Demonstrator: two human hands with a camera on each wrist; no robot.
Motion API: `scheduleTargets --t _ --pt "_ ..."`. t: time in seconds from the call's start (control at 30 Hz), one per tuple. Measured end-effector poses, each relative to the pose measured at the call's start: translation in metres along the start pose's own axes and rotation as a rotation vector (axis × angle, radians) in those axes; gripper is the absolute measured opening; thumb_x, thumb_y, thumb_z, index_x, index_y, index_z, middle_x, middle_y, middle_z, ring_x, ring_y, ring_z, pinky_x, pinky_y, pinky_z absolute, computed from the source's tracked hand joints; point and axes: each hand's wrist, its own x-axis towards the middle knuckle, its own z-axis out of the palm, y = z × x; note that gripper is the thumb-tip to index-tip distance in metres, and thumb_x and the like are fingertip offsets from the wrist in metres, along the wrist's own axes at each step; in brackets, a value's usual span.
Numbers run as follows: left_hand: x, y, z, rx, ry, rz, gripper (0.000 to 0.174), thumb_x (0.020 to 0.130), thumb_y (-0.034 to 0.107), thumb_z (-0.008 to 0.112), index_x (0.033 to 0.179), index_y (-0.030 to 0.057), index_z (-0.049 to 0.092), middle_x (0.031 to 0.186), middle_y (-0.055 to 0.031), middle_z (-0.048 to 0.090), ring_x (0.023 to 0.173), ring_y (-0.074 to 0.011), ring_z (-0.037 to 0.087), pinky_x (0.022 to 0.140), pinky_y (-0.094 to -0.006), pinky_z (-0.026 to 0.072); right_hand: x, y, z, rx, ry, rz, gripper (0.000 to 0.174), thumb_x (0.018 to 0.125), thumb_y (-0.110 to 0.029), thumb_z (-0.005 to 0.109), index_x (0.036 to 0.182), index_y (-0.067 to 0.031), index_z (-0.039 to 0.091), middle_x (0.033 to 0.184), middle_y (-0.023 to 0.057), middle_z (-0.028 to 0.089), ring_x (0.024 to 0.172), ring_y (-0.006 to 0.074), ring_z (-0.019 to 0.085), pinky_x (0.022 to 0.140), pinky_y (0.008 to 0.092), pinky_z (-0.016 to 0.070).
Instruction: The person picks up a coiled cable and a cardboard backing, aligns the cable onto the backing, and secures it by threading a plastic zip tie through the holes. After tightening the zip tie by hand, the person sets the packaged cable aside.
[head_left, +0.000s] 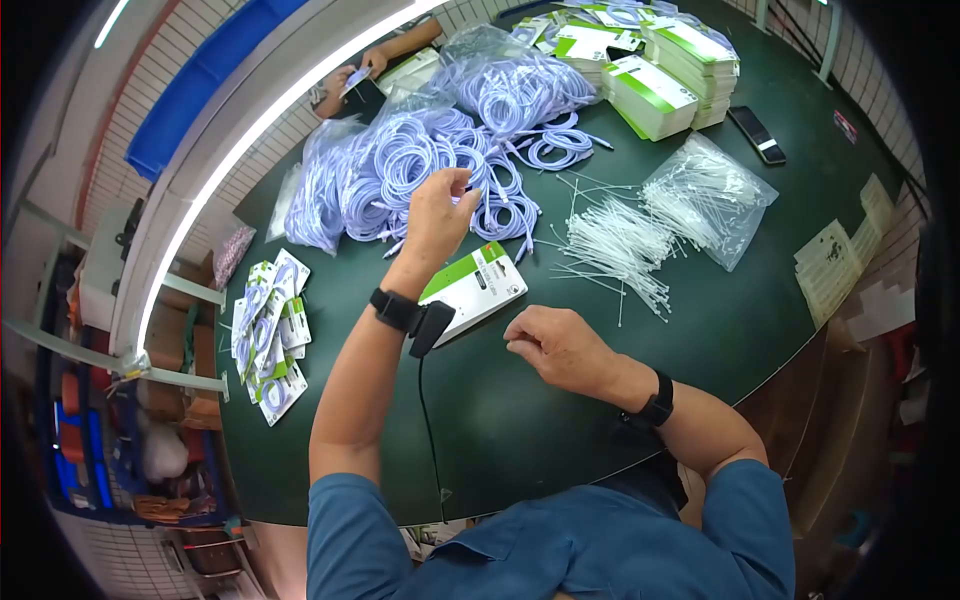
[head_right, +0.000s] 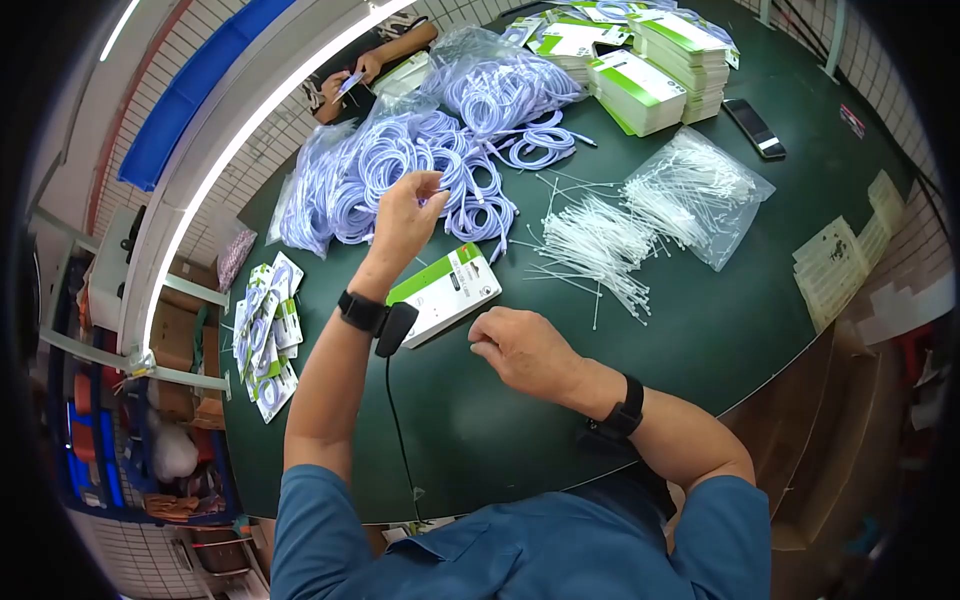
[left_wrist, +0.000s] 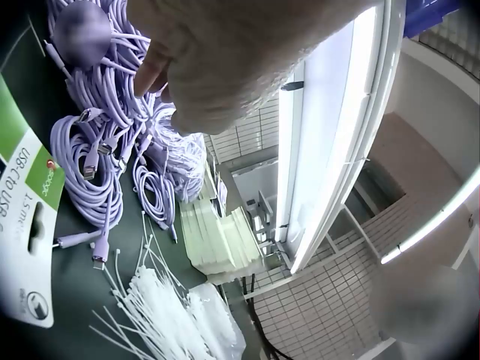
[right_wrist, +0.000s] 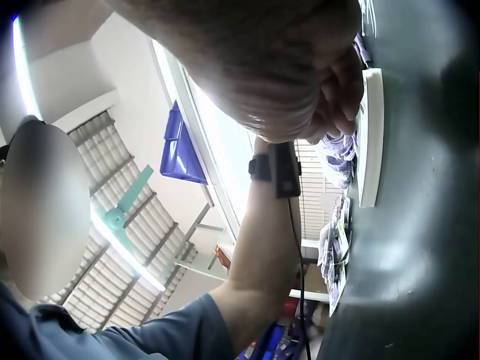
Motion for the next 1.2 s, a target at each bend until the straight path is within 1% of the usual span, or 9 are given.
scheduleTargets --t 0.2,0.3,0.47,0.6,0.7,0.87,0.97,1.1,1.2 --pt "0.037 -0.022 0.056 0.321 0.124 0.166 0.046 0.089 0.029 0.083 0.121 -0.0010 0.070 0.101 -0.0235 0.076 0.095 -0.0431 0.073 0.088 -0.0502 0.0576 -0.004 0.003 0.006 -0.090 -0.018 -0.031 0.010 0.094 -0.009 0.075 0.100 -0.0039 0.069 0.095 0.0129 0.070 0.085 0.0335 0.071 0.075 0.0425 0.0578" --pt "0.038 0.008 0.056 0.591 0.032 -0.154 0.049 0.088 0.036 0.084 0.119 0.0000 0.070 0.106 -0.0238 0.076 0.094 -0.0427 0.074 0.086 -0.0529 0.0582 -0.004 0.005 0.006 -0.116 -0.044 -0.026 0.010 0.095 -0.011 0.074 0.100 -0.0052 0.069 0.095 0.0118 0.069 0.087 0.0337 0.070 0.076 0.0435 0.0576" --pt "0.041 -0.008 0.045 0.539 0.074 -0.184 0.051 0.088 0.039 0.083 0.115 -0.0013 0.069 0.100 -0.0258 0.076 0.090 -0.0453 0.073 0.082 -0.0548 0.0573 -0.004 0.008 0.006 -0.143 -0.063 -0.025 0.010 0.095 -0.012 0.074 0.101 -0.0060 0.069 0.095 0.0113 0.069 0.088 0.0336 0.071 0.077 0.0437 0.0577" --pt "0.045 -0.018 0.017 0.390 0.188 -0.199 0.044 0.093 0.032 0.082 0.117 -0.0020 0.068 0.093 -0.0199 0.077 0.082 -0.0354 0.074 0.074 -0.0470 0.0580 -0.003 0.006 0.006 -0.136 -0.065 -0.038 0.010 0.095 -0.011 0.074 0.101 -0.0055 0.069 0.095 0.0114 0.069 0.087 0.0334 0.071 0.076 0.0431 0.0578" --pt "0.041 -0.022 -0.003 -0.382 0.314 -0.234 0.029 0.102 0.022 0.075 0.119 -0.0009 0.068 0.090 -0.0105 0.076 0.076 -0.0189 0.072 0.067 -0.0356 0.0557 -0.001 0.006 0.003 -0.130 -0.053 -0.071 0.010 0.094 -0.010 0.075 0.100 -0.0050 0.069 0.094 0.0117 0.069 0.085 0.0329 0.071 0.075 0.0424 0.0580" --pt "0.006 0.007 -0.029 -0.709 0.481 -0.289 0.015 0.106 0.009 0.066 0.117 -0.0015 0.067 0.091 -0.0054 0.076 0.085 -0.0067 0.068 0.073 -0.0252 0.0543 0.002 0.006 -0.001 -0.043 -0.036 -0.030 0.009 0.095 -0.007 0.074 0.102 -0.0029 0.070 0.094 0.0119 0.071 0.080 0.0282 0.071 0.072 0.0369 0.0578" --pt "-0.024 0.031 -0.030 -0.647 0.577 -0.004 0.013 0.109 0.009 0.063 0.116 -0.0012 0.067 0.099 -0.0075 0.077 0.092 -0.0065 0.069 0.081 -0.0238 0.0550 0.004 0.004 -0.003 0.013 -0.038 -0.013 0.007 0.097 -0.005 0.073 0.103 -0.0017 0.071 0.093 0.0099 0.072 0.078 0.0223 0.071 0.070 0.0330 0.0573" --pt "-0.086 0.063 -0.031 -0.625 0.538 -0.048 0.008 0.105 0.003 0.065 0.112 0.0008 0.069 0.105 -0.0098 0.078 0.098 -0.0141 0.073 0.096 -0.0328 0.0567 0.008 -0.007 -0.013 0.444 -0.133 0.372 0.014 0.103 -0.010 0.069 0.113 0.0004 0.072 0.095 0.0056 0.073 0.080 0.0138 0.069 0.071 0.0277 0.0562" --pt "-0.130 0.070 -0.026 -0.139 0.359 0.411 0.014 0.095 0.001 0.074 0.108 0.0065 0.072 0.107 -0.0085 0.079 0.104 -0.0241 0.075 0.106 -0.0469 0.0544 0.013 -0.020 -0.027 0.859 -0.069 0.442 0.024 0.107 -0.016 0.065 0.123 0.0018 0.070 0.095 0.0032 0.072 0.081 0.0090 0.067 0.071 0.0254 0.0553"
